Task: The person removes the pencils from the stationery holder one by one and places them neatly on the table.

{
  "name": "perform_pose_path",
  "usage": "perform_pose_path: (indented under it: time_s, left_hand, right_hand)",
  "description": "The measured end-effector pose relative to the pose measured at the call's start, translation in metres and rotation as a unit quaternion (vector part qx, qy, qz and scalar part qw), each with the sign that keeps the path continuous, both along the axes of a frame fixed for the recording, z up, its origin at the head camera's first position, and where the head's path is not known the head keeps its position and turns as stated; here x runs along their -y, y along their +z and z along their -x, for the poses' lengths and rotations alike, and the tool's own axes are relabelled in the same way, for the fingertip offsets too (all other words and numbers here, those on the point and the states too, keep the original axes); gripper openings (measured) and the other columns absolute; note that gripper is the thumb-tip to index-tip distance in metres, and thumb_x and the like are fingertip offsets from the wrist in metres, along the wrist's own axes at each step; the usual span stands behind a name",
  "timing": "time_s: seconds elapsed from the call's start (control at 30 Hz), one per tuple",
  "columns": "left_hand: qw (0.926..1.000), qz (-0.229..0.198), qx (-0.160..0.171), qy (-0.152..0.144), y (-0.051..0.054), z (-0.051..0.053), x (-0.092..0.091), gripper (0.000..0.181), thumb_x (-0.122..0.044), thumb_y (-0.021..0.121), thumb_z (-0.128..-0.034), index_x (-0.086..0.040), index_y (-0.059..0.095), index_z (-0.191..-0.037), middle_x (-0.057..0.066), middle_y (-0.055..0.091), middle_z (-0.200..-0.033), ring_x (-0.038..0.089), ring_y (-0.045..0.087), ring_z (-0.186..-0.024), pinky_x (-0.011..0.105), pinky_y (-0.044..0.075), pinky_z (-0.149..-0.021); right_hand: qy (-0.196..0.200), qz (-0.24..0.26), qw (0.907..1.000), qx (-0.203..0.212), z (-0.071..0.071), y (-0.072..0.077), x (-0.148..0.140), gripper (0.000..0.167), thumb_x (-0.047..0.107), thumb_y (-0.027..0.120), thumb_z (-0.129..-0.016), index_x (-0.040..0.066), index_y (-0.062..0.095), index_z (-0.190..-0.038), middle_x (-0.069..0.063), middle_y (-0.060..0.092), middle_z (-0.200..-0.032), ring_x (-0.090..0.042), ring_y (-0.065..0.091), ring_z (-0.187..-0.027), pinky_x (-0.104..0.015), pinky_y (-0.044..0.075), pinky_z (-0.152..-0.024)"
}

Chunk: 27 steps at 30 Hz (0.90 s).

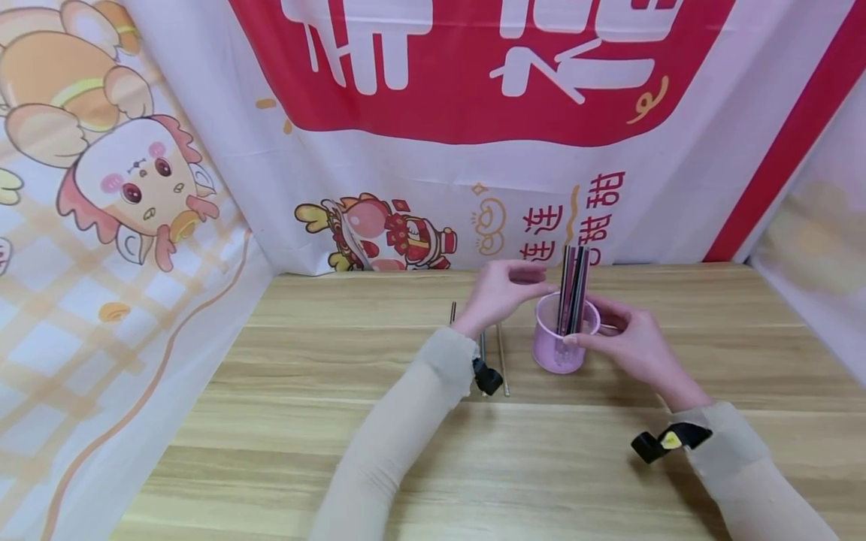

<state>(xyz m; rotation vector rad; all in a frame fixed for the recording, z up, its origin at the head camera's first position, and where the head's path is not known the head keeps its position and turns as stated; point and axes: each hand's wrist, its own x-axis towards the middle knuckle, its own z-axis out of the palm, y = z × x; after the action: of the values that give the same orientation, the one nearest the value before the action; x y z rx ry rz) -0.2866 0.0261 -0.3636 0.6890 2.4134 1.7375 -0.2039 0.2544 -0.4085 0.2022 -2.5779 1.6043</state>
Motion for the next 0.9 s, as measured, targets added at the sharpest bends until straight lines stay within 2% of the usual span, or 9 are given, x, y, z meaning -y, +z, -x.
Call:
perform_pose_path:
  time_s: [0.27,0.6,0.9]
  left_hand:
    - [0.9999,0.011,0.0,0.01,-0.002,0.009,-0.021,0.044,-0.026,0.087,-0.0825,-0.01,0.074,-0.121,-0.005,0.076,-0.102,0.002,0.068,-0.089,0.017,0.056,-0.082]
    - [0.9991,0.032,-0.002,0.028,-0.008,0.009,-0.027,0.032,-0.027,0.086,-0.084,-0.018,0.078,-0.113,-0.01,0.075,-0.104,0.0,0.067,-0.089,0.018,0.055,-0.082]
    - [0.9992,0.001,-0.012,0.038,-0.02,0.012,-0.031,0.029,-0.025,0.086,-0.084,-0.018,0.079,-0.111,-0.011,0.075,-0.103,-0.002,0.067,-0.088,0.016,0.055,-0.082]
  right_hand:
    - [0.0,0.012,0.9999,-0.005,0.0,0.001,0.001,0.079,0.029,0.089,-0.082,0.006,0.052,-0.148,-0.02,0.058,-0.14,-0.035,0.064,-0.117,-0.016,0.055,-0.085]
    - [-0.002,0.005,1.0,-0.005,0.001,0.0,0.001,0.078,0.029,0.088,-0.083,0.006,0.052,-0.149,-0.019,0.058,-0.14,-0.035,0.064,-0.117,-0.017,0.055,-0.085]
    - [0.001,0.009,0.9999,-0.012,0.001,-0.001,0.001,0.075,0.024,0.088,-0.084,0.006,0.052,-0.148,-0.019,0.059,-0.139,-0.034,0.064,-0.116,-0.014,0.054,-0.085]
